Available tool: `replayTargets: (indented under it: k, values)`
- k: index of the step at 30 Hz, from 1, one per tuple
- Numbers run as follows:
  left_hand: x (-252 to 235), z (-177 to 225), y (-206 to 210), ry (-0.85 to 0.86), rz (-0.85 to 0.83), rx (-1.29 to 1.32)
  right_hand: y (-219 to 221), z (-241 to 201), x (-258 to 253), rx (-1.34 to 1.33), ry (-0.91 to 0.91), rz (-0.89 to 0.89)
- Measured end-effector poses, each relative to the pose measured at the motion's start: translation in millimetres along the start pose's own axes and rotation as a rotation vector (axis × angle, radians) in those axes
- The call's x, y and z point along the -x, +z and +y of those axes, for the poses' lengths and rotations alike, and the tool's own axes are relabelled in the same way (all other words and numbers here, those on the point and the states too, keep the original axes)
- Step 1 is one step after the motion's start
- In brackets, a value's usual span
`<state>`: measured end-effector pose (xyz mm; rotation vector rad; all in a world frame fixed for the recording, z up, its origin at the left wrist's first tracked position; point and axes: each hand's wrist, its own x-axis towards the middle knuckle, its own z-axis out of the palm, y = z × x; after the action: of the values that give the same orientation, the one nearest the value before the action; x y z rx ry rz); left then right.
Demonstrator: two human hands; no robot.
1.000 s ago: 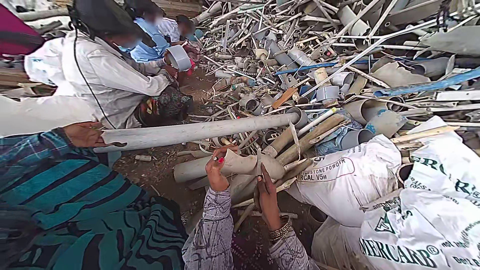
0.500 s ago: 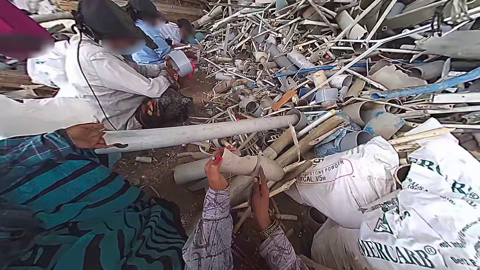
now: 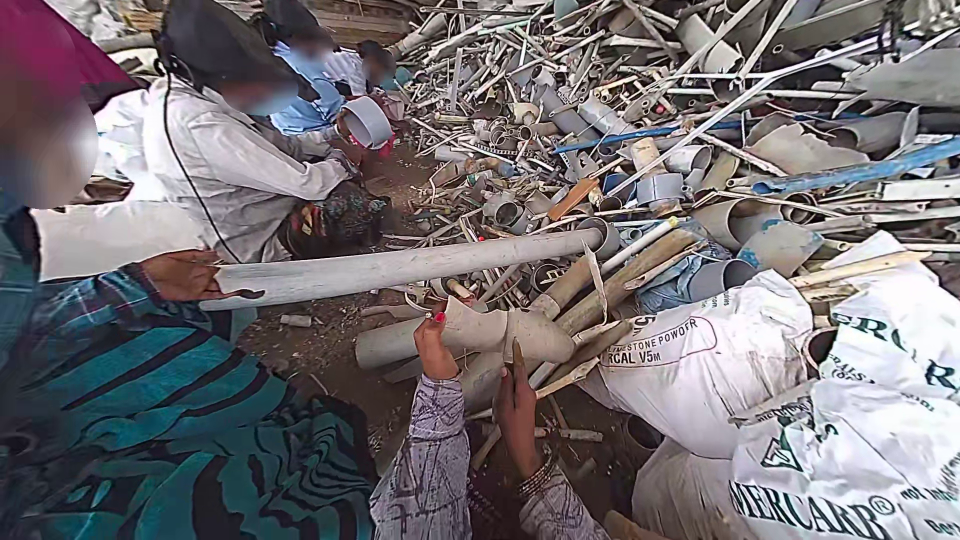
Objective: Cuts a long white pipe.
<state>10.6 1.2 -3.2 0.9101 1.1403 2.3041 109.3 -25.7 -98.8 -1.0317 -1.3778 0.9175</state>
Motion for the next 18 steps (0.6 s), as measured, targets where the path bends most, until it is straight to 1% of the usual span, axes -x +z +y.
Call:
replayTargets:
  k: [1, 2, 3, 5, 6, 7, 8, 9, 10, 11, 12, 15, 16, 17, 18]
  values:
    - [-1, 0, -1, 0.012, -0.001, 0.008, -4, 5, -7, -0.016, 0.112, -0.004]
    - [-1, -1, -2, 0.026, -0.022, 0.026, -8, 3, -11, -0.020, 0.176, -0.007]
    - [-2, -2, -3, 0.042, -0.047, 0.047, -8, -6, -11, -0.013, 0.164, -0.018]
    - [-2, -1, -2, 0.032, -0.072, 0.063, -5, -25, 0, 0.027, -0.042, -0.047]
    - [-1, -1, -1, 0.012, -0.072, 0.063, -3, -27, 4, 0.041, -0.119, -0.060]
    - [0, 0, 0, -0.004, -0.061, 0.059, -4, -24, 4, 0.032, -0.124, -0.066]
    - [-1, 1, 0, -0.011, -0.049, 0.057, -6, -17, -2, 0.005, -0.059, -0.064]
    - [-2, 1, 0, -0.013, -0.042, 0.058, -10, -9, -11, -0.033, 0.060, -0.062]
    - [-1, 1, -1, -0.008, -0.043, 0.060, -15, -5, -18, -0.064, 0.179, -0.062]
    - [0, 0, -1, 0.001, -0.042, 0.056, -19, -7, -23, -0.069, 0.244, -0.067]
    - [-1, 1, 0, 0.016, -0.043, 0.052, -18, -14, -23, -0.056, 0.219, -0.075]
    - [1, -2, 1, 0.020, -0.016, 0.050, -4, -35, -3, 0.025, -0.105, -0.090]
    - [1, -2, 1, 0.013, 0.011, 0.050, -1, -32, -2, 0.041, -0.139, -0.085]
    - [1, -1, 2, 0.008, 0.035, 0.048, -1, -22, -6, 0.048, -0.121, -0.073]
    - [0, 0, 2, 0.009, 0.041, 0.050, -2, -10, -12, 0.041, -0.055, -0.047]
